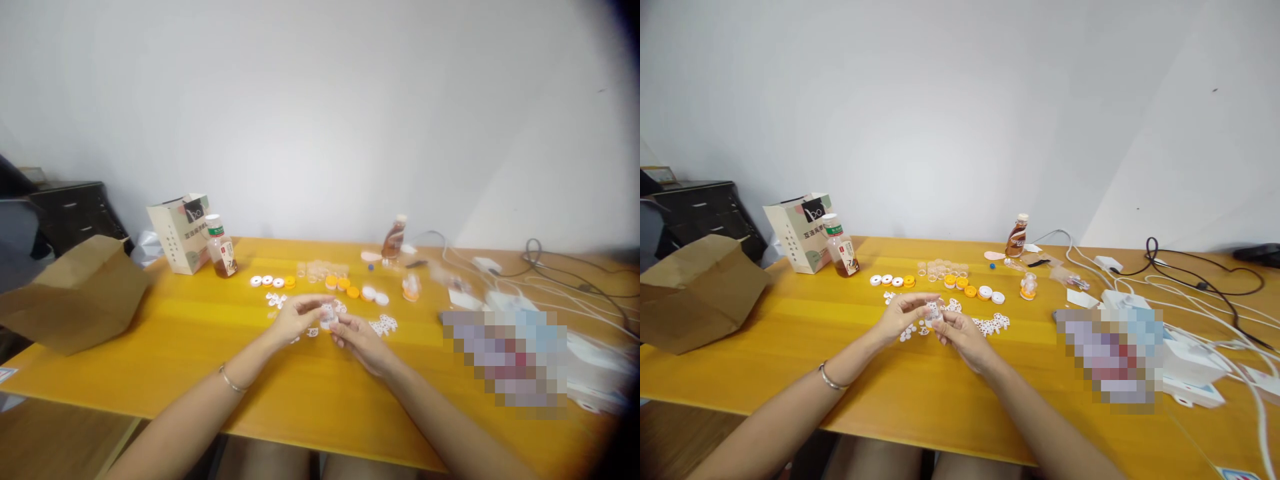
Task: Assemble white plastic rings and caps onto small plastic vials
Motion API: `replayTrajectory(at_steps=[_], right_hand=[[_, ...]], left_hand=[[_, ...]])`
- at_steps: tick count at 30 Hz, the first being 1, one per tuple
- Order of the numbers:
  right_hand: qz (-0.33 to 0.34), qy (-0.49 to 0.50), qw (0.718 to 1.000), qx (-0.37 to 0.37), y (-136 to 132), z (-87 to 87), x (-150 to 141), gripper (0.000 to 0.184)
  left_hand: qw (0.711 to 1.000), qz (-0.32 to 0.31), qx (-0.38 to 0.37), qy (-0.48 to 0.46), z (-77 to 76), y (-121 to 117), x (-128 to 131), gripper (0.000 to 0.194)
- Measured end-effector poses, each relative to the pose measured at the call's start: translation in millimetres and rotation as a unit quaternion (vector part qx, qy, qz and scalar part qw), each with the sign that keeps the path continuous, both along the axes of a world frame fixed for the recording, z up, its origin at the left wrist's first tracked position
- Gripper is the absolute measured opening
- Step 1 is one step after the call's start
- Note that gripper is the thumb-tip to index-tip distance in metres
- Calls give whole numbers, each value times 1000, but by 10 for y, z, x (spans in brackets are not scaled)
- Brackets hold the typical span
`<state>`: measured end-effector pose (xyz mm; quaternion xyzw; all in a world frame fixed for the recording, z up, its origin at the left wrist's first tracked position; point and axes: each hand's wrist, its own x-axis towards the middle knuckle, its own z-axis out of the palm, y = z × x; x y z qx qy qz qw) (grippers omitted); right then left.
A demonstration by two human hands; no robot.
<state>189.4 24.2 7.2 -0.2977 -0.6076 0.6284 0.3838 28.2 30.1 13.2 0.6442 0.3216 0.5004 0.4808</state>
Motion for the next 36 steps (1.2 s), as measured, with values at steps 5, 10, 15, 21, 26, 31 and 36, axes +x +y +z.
replayTrajectory(at_steps=[5,10,15,21,26,31,36], right_hand=[[-41,-27,998,48,-18,18,-28,26],[-24,-43,997,62,-24,14,-20,28],[22,31,999,-29,-23,-41,-2,31],[47,70,995,-57,-33,-68,1,29],[7,-18,999,43,-41,-14,-2,26],[-27,-49,995,88,-93,44,-62,28],[-98,-85,985,113,-108,39,-110,32]], left_hand=[[996,78,47,-6,-90,40,22,30],[998,27,47,27,-24,9,-17,28],[993,-102,-7,-61,-16,-23,-18,30],[995,-92,10,-38,-15,-34,-33,31],[992,25,110,54,0,-59,-43,23],[981,89,144,95,-32,-96,9,13],[959,161,170,161,-36,-113,57,10]])
